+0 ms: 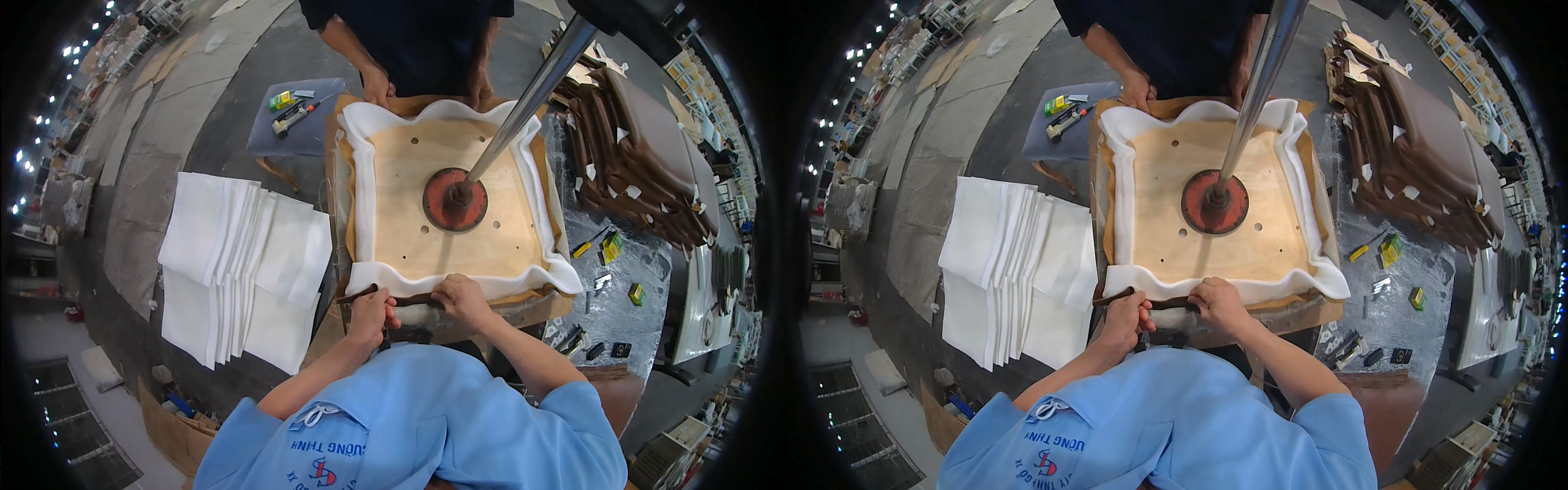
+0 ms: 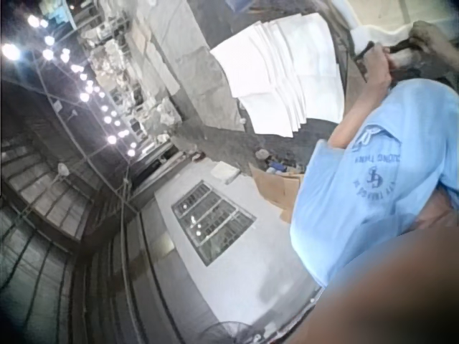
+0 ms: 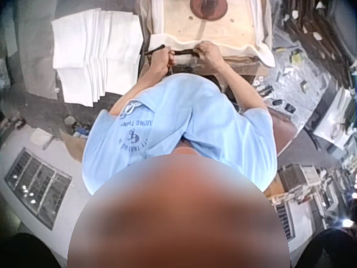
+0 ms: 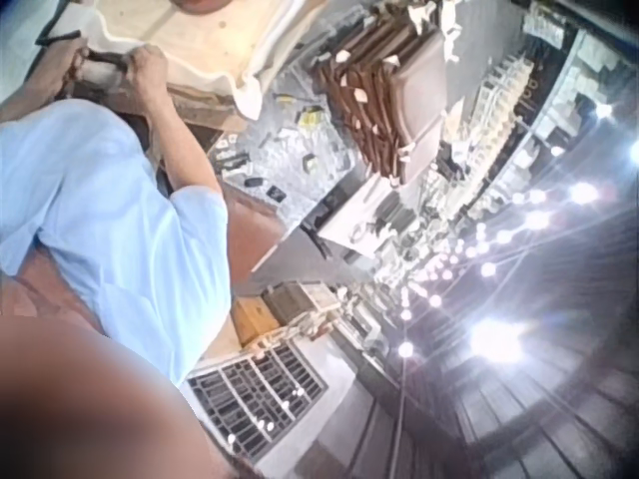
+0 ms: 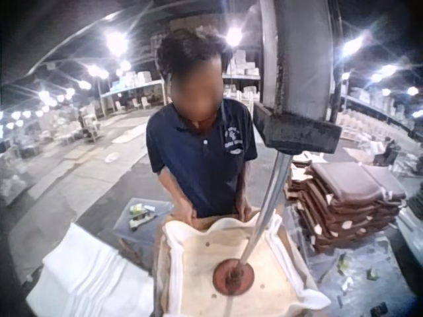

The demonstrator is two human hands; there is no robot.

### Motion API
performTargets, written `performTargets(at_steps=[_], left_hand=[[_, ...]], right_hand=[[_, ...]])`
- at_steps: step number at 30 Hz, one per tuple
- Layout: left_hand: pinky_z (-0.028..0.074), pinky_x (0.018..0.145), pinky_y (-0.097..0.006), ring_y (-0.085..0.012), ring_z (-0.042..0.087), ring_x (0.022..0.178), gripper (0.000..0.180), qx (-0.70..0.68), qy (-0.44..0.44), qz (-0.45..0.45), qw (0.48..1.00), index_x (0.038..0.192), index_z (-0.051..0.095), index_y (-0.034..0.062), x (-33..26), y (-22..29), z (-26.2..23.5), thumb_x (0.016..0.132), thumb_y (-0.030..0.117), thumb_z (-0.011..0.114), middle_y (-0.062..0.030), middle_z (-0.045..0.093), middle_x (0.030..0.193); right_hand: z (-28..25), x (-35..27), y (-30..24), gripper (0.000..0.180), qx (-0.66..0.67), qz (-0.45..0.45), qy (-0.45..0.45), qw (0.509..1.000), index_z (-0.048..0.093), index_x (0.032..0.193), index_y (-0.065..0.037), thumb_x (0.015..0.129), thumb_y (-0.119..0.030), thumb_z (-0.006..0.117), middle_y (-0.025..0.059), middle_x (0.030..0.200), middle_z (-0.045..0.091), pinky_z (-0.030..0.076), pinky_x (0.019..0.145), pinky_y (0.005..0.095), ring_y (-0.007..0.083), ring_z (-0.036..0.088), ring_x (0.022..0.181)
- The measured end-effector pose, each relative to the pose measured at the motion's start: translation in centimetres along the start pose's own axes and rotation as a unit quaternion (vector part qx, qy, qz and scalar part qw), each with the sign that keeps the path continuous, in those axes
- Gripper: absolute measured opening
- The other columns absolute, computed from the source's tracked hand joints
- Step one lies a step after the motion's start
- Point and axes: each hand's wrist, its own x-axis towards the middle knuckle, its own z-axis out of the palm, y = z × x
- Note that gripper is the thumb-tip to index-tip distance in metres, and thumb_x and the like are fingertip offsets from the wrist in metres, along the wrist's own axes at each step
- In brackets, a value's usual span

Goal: The person places a white fabric layer over a wooden chair seat base, then uses a pneumatic staple gun to secure the fabric around the perimeter. A coworker assists by holding the seat and applying tension. The process is repeated for multiple seats, with the person retrieving new fabric and repositioning the seat as needed.

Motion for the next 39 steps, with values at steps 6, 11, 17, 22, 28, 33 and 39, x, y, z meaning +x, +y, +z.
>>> performTargets(at_steps=[6,11,17,22,28,33,39], left_hand=[[0.059,0.049,-0.039,-0.0234,0.065,0.048,0.033,0.074,-0.060,-0.105,0.990,0.093,0.068,0.0021,-0.7,0.5,-0.1,0.106,0.032,0.061,-0.0058,0.063,0.064],[0.059,0.052,-0.044,-0.0240,0.065,0.052,0.046,0.173,-0.063,-0.157,0.970,0.097,0.071,-0.0010,-0.3,1.7,1.6,0.106,0.043,0.061,-0.0080,0.062,0.064],[0.058,0.053,-0.042,-0.0220,0.062,0.056,0.042,0.199,-0.016,-0.156,0.967,0.096,0.071,-0.0023,-1.2,1.2,2.5,0.107,0.038,0.065,-0.0108,0.065,0.073],[0.058,0.050,-0.040,-0.0255,0.067,0.054,0.030,0.125,0.053,-0.122,0.983,0.093,0.072,-0.0019,-1.7,-0.4,4.4,0.104,0.026,0.068,-0.0117,0.069,0.072],[0.049,0.043,-0.037,-0.0217,0.059,0.044,0.033,0.062,0.072,-0.029,0.995,0.087,0.071,-0.0002,-0.9,-2.3,5.5,0.106,0.026,0.063,-0.0092,0.062,0.061],[0.041,0.040,-0.036,-0.0184,0.051,0.041,0.032,0.003,0.071,-0.001,0.997,0.084,0.068,0.0019,-1.3,-2.9,4.9,0.106,0.025,0.062,-0.0063,0.058,0.059],[0.050,0.043,-0.039,-0.0208,0.055,0.043,0.044,-0.006,0.025,-0.120,0.992,0.085,0.069,0.0022,-2.0,-1.3,4.5,0.109,0.039,0.062,-0.0053,0.059,0.060]], right_hand=[[-1.0,0.7,-1.7,0.019,-0.125,-0.081,-0.081,0.986,0.070,0.095,-0.006,0.093,-0.023,0.079,0.0150,0.088,0.068,0.059,0.080,0.0497,0.0362,0.072,0.088],[-1.5,1.9,-2.3,0.023,-0.228,-0.130,-0.177,0.949,0.066,0.095,-0.007,0.096,-0.028,0.073,0.0134,0.086,0.068,0.059,0.073,0.0497,0.0339,0.074,0.084],[-2.5,4.4,0.2,0.016,-0.158,-0.210,-0.271,0.926,0.067,0.094,-0.008,0.095,-0.024,0.067,0.0119,0.086,0.070,0.060,0.069,0.0489,0.0348,0.076,0.081],[-2.5,5.4,0.8,0.017,-0.137,-0.210,-0.355,0.901,0.071,0.104,-0.008,0.095,-0.022,0.068,0.0132,0.092,0.073,0.060,0.075,0.0511,0.0374,0.077,0.087],[-4.0,4.7,-0.8,0.032,-0.158,-0.183,-0.342,0.908,0.077,0.099,-0.008,0.107,-0.036,0.064,0.0129,0.093,0.077,0.060,0.074,0.0497,0.0350,0.078,0.088],[-4.5,4.8,-2.5,0.045,-0.207,-0.130,-0.370,0.896,0.080,0.096,-0.009,0.110,-0.047,0.060,0.0132,0.089,0.079,0.060,0.075,0.0489,0.0353,0.079,0.088],[-2.7,6.3,-1.9,0.052,-0.228,-0.143,-0.405,0.874,0.080,0.087,-0.011,0.108,-0.053,0.060,0.0126,0.085,0.079,0.059,0.071,0.0492,0.0334,0.080,0.085]])
